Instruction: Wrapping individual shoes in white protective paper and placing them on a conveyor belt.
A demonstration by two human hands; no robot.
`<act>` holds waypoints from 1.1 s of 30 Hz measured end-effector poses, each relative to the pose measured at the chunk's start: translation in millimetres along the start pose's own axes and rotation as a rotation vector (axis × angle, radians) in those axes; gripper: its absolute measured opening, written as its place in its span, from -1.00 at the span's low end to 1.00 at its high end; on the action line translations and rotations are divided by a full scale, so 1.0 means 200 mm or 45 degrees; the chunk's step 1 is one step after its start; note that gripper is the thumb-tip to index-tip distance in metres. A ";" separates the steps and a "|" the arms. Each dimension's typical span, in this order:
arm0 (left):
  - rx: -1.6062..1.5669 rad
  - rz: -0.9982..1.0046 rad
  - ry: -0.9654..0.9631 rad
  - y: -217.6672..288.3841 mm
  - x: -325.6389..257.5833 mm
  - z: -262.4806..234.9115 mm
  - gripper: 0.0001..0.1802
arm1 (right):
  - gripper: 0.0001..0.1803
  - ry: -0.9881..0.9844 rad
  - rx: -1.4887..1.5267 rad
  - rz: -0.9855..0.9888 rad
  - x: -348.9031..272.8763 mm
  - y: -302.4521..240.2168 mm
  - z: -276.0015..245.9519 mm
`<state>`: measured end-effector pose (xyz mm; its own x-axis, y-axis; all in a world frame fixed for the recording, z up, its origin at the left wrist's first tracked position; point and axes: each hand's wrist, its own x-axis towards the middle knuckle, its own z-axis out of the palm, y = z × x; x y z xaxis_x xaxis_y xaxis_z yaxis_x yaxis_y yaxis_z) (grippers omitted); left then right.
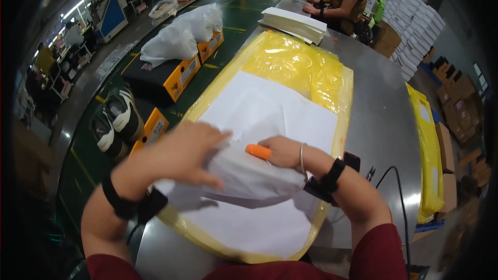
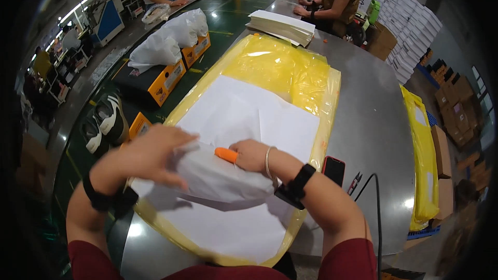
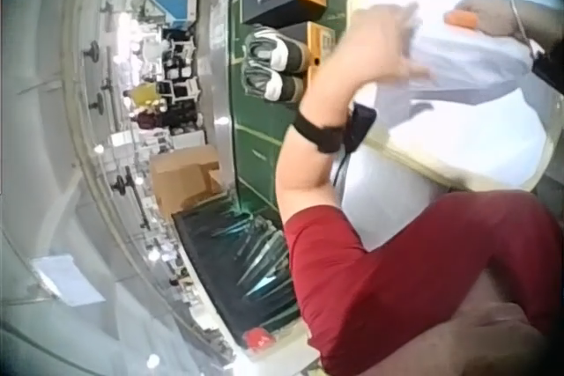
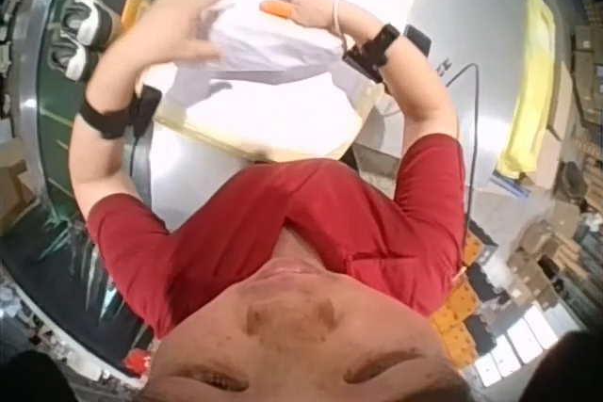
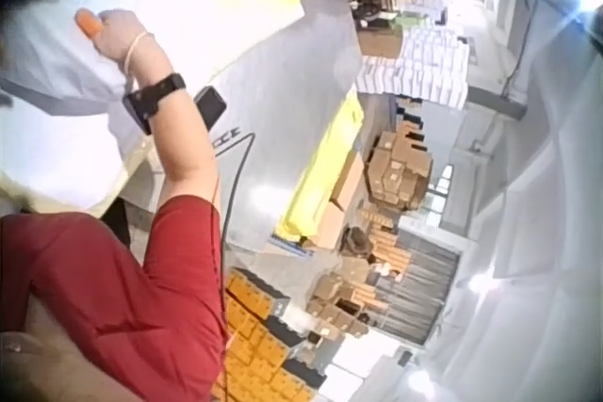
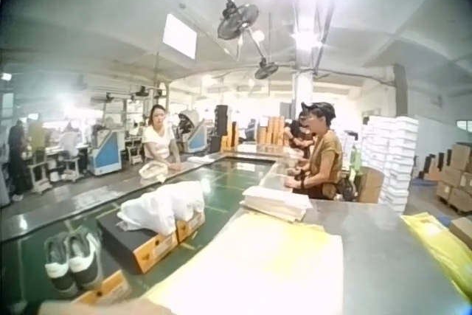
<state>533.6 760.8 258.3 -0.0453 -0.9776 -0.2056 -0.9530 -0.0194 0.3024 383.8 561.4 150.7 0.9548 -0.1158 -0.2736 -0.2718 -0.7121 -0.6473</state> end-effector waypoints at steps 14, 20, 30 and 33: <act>-0.077 -0.079 0.201 -0.13 0.17 0.23 0.52 | -0.74 -0.064 0.044 -0.579 0.13 -0.05 -0.43; 0.128 0.011 0.388 -0.07 0.15 0.36 0.30 | -0.73 0.282 -0.423 -0.661 -0.23 -0.34 -0.16; -1.847 -0.388 1.687 -0.59 0.08 0.17 0.06 | -0.74 0.515 -0.025 -0.359 -0.44 0.01 0.29; -2.275 -0.369 1.630 -0.96 0.07 -0.03 -0.02 | -0.75 0.398 -0.004 -0.291 -0.41 0.00 0.32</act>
<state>718.0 749.4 201.9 0.8777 -0.4733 -0.0754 0.3230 0.4680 0.8226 297.3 615.2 128.7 0.9815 -0.1586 0.1077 -0.0476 -0.7461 -0.6642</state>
